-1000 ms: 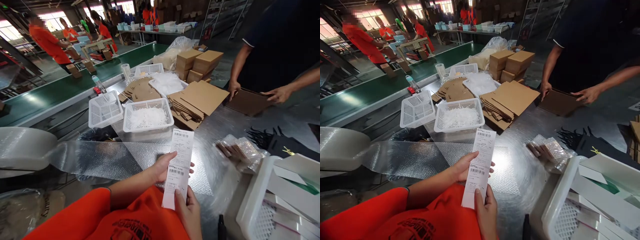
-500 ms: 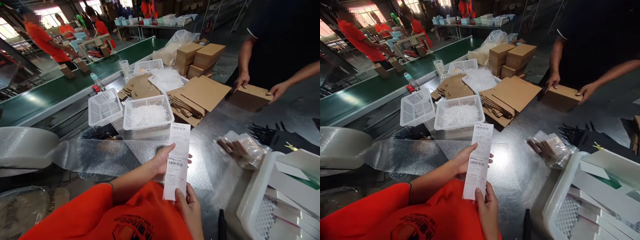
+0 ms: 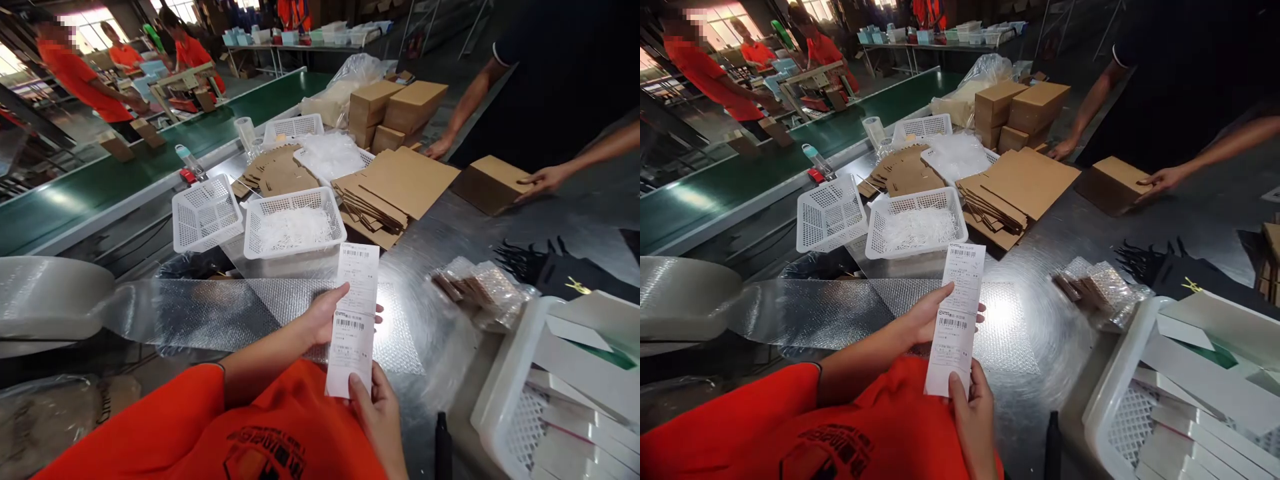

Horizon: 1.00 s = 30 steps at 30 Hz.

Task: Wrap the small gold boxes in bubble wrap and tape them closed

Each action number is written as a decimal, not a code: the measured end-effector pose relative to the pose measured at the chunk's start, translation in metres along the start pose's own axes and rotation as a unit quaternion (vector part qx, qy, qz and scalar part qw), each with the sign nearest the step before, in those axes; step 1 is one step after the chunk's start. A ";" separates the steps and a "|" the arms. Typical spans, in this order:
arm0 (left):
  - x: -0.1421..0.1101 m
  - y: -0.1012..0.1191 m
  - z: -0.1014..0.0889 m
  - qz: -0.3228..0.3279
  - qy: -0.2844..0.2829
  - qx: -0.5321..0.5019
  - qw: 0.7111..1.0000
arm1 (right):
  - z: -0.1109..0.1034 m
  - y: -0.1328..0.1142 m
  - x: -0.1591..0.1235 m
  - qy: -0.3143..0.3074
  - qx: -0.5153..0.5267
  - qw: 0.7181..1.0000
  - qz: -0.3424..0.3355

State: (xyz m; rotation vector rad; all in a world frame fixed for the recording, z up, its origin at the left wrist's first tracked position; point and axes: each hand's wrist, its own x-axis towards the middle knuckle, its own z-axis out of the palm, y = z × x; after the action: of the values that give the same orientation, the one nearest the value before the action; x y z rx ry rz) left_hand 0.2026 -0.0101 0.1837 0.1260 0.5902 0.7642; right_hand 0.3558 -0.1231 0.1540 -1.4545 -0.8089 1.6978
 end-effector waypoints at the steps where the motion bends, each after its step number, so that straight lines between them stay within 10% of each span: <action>1: 0.000 0.000 0.001 -0.004 0.002 0.001 1.000 | 0.000 0.000 0.000 0.000 0.000 1.000 0.000; 30: -0.002 -0.026 -0.007 -0.043 -0.090 0.026 0.995 | 0.001 -0.003 0.003 0.045 0.029 0.999 -0.010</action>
State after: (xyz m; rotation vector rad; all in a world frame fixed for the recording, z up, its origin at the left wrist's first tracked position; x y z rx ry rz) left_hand 0.2138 -0.0307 0.1706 0.2142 0.4413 0.6465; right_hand 0.3551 -0.1191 0.1556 -1.4685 -0.7178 1.6154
